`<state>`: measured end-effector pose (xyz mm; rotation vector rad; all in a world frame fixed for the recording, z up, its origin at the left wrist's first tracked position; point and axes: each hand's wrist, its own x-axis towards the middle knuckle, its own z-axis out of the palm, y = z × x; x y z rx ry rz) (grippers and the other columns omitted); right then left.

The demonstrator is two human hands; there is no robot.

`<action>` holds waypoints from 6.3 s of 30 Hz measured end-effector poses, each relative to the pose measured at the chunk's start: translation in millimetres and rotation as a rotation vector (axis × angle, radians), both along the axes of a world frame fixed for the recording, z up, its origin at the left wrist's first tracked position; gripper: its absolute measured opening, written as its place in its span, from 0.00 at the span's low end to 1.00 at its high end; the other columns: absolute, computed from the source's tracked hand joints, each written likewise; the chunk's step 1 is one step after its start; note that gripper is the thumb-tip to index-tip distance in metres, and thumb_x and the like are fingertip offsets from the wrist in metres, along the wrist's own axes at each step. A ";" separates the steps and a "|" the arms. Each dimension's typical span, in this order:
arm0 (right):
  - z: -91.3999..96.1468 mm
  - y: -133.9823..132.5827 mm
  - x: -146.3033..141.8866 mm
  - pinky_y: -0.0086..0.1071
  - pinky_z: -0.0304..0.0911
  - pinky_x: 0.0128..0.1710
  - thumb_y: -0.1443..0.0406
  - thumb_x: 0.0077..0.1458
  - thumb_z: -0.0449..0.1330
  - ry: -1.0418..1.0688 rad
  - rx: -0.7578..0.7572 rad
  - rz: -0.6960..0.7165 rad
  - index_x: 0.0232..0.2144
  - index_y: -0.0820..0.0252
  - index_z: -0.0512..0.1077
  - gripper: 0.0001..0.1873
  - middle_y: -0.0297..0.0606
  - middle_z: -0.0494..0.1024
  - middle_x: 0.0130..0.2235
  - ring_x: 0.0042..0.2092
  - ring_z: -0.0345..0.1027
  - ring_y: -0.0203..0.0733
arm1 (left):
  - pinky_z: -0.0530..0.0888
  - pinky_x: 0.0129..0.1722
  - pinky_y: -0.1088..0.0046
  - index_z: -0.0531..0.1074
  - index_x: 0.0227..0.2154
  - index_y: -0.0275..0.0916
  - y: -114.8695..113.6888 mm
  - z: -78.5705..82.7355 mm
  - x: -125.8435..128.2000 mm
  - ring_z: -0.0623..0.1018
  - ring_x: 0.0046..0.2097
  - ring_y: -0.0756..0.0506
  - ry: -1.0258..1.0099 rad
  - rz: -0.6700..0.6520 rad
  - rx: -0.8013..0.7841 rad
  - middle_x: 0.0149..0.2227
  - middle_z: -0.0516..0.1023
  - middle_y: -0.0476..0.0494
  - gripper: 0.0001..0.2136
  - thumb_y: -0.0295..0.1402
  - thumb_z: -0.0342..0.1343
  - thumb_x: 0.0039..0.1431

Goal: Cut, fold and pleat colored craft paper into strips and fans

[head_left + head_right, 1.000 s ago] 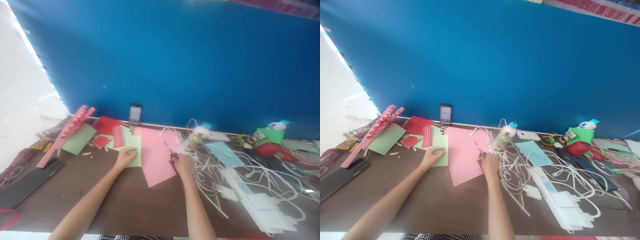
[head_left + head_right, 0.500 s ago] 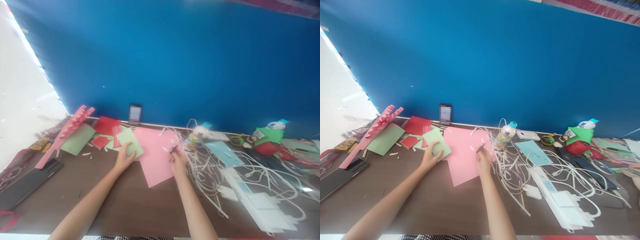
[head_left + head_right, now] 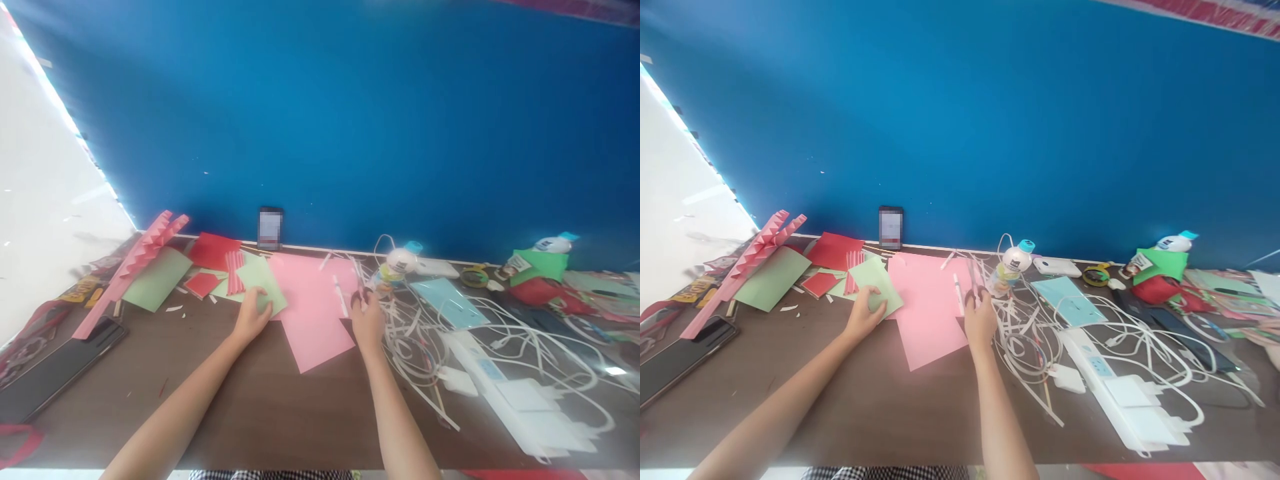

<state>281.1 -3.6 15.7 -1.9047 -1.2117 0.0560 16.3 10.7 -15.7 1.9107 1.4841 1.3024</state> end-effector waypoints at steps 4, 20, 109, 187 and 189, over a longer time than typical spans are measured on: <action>3.9 -3.6 -8.4 0.36 0.57 0.36 0.55 0.50 0.51 -0.002 0.167 -0.054 0.37 0.64 0.72 0.20 0.45 0.76 0.33 0.34 0.67 0.46 | 0.66 0.40 0.67 0.59 0.31 0.40 0.9 -0.2 -0.3 0.68 0.38 0.45 0.031 -0.037 0.009 0.32 0.66 0.46 0.05 0.27 0.48 0.49; 7.5 -4.5 -25.4 0.35 0.62 0.35 0.54 0.49 0.55 0.581 0.243 0.461 0.35 0.60 0.68 0.16 0.42 0.74 0.39 0.36 0.68 0.42 | 0.65 0.47 0.61 0.66 0.45 0.38 -1.8 -7.6 1.8 0.68 0.48 0.39 0.100 -0.063 0.025 0.44 0.69 0.38 0.16 0.31 0.48 0.53; -20.4 0.5 -67.6 0.27 0.57 0.29 0.65 0.38 0.63 1.247 0.182 0.539 0.23 0.59 0.63 0.10 0.28 0.64 0.24 0.28 0.59 0.33 | 0.69 0.47 0.64 0.71 0.42 0.42 -18.3 12.9 15.9 0.73 0.45 0.44 -0.104 -0.449 -0.144 0.43 0.74 0.43 0.13 0.34 0.55 0.52; -13.1 -11.7 -47.1 0.27 0.38 0.19 0.52 0.51 0.53 0.778 -0.465 0.814 0.17 0.59 0.54 0.21 0.27 0.52 0.18 0.19 0.43 0.28 | 0.68 0.50 0.62 0.63 0.50 0.39 20.7 8.3 40.9 0.70 0.50 0.43 -0.327 0.017 0.013 0.48 0.70 0.40 0.22 0.32 0.55 0.50; -13.0 -11.9 -46.8 0.27 0.39 0.19 0.53 0.51 0.53 0.777 -0.458 0.815 0.17 0.59 0.54 0.21 0.27 0.53 0.18 0.19 0.44 0.28 | 0.67 0.51 0.62 0.63 0.50 0.39 20.7 8.5 40.8 0.70 0.49 0.43 -0.318 0.011 0.020 0.47 0.71 0.40 0.22 0.32 0.55 0.50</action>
